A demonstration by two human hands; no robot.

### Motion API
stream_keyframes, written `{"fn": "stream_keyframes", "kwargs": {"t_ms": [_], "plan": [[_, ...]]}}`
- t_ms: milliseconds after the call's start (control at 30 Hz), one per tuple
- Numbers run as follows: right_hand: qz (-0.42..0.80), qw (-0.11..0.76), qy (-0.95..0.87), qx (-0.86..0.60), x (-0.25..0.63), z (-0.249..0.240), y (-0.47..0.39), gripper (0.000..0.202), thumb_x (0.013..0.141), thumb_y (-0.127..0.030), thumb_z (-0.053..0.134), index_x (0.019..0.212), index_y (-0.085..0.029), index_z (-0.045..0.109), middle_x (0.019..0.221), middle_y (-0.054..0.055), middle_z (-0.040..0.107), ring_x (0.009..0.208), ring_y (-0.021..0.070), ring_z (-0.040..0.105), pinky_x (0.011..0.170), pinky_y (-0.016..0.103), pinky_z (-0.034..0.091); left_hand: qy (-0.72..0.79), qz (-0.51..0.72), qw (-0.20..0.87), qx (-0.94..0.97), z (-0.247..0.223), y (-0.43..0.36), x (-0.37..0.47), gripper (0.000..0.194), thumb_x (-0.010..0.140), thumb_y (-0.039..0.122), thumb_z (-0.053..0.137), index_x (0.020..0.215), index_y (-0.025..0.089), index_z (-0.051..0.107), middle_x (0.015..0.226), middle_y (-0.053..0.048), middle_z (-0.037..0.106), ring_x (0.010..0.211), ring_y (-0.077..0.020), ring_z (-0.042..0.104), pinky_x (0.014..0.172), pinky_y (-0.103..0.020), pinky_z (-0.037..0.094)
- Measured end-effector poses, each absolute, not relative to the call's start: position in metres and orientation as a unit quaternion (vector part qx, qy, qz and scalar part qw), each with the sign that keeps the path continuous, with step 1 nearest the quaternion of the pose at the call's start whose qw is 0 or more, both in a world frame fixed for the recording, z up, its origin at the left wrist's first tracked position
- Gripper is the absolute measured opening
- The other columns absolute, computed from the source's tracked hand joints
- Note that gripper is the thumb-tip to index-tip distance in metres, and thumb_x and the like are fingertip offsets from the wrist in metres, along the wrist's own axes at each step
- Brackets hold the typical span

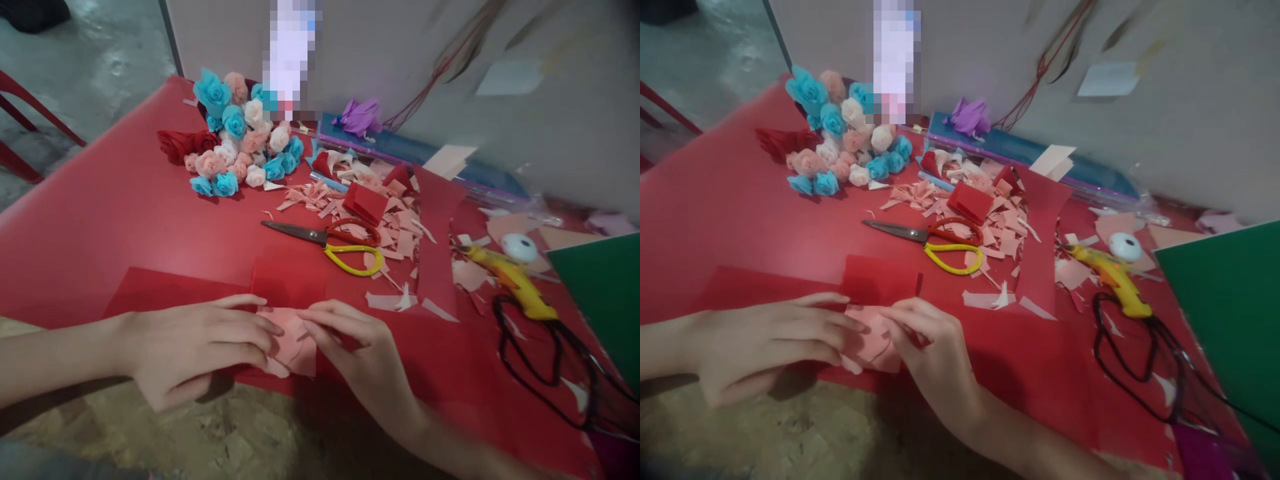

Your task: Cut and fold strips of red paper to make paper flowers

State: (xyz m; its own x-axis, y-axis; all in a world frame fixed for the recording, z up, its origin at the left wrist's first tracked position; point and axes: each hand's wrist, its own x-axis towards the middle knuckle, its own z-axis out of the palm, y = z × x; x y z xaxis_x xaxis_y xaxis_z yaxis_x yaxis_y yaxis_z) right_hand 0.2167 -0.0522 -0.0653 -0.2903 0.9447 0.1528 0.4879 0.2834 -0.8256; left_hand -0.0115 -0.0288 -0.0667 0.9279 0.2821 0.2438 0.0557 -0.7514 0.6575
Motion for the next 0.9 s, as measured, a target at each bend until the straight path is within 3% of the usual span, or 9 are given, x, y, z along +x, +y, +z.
{"fn": "stream_keyframes", "kwargs": {"t_ms": [367,533,900], "plan": [[0.241,0.29,-0.791,-0.481,0.217,-0.076,-0.068,0.029,0.081,-0.01,0.048,0.102,-0.019,0.064,0.092,0.004,0.068,0.079,0.0152,0.06,0.068,0.026,0.052,0.086,0.188,0.312,0.927,-0.072,-0.03,-0.01,0.044,0.069,0.008,0.039,0.111,0.012,0.051,0.117,-0.012,0.061,0.119,-0.0178,0.048,0.113,-0.036,0.018],[0.153,0.286,-0.828,-0.458,0.218,-0.082,-0.073,0.028,0.08,-0.008,0.047,0.103,-0.013,0.061,0.093,0.008,0.067,0.078,0.0173,0.057,0.066,0.03,0.052,0.087,0.179,0.324,0.925,-0.074,-0.031,-0.011,0.046,0.071,0.009,0.041,0.116,0.013,0.048,0.122,-0.011,0.058,0.123,-0.0175,0.044,0.114,-0.037,0.012],[0.122,0.279,-0.848,-0.434,0.221,-0.087,-0.076,0.025,0.081,-0.006,0.048,0.103,-0.012,0.06,0.096,0.006,0.067,0.079,0.0178,0.051,0.066,0.032,0.049,0.074,0.155,0.314,0.934,-0.073,-0.028,-0.01,0.054,0.064,0.006,0.037,0.117,0.01,0.045,0.122,-0.012,0.057,0.128,-0.0166,0.036,0.114,-0.037,0.003]]}}
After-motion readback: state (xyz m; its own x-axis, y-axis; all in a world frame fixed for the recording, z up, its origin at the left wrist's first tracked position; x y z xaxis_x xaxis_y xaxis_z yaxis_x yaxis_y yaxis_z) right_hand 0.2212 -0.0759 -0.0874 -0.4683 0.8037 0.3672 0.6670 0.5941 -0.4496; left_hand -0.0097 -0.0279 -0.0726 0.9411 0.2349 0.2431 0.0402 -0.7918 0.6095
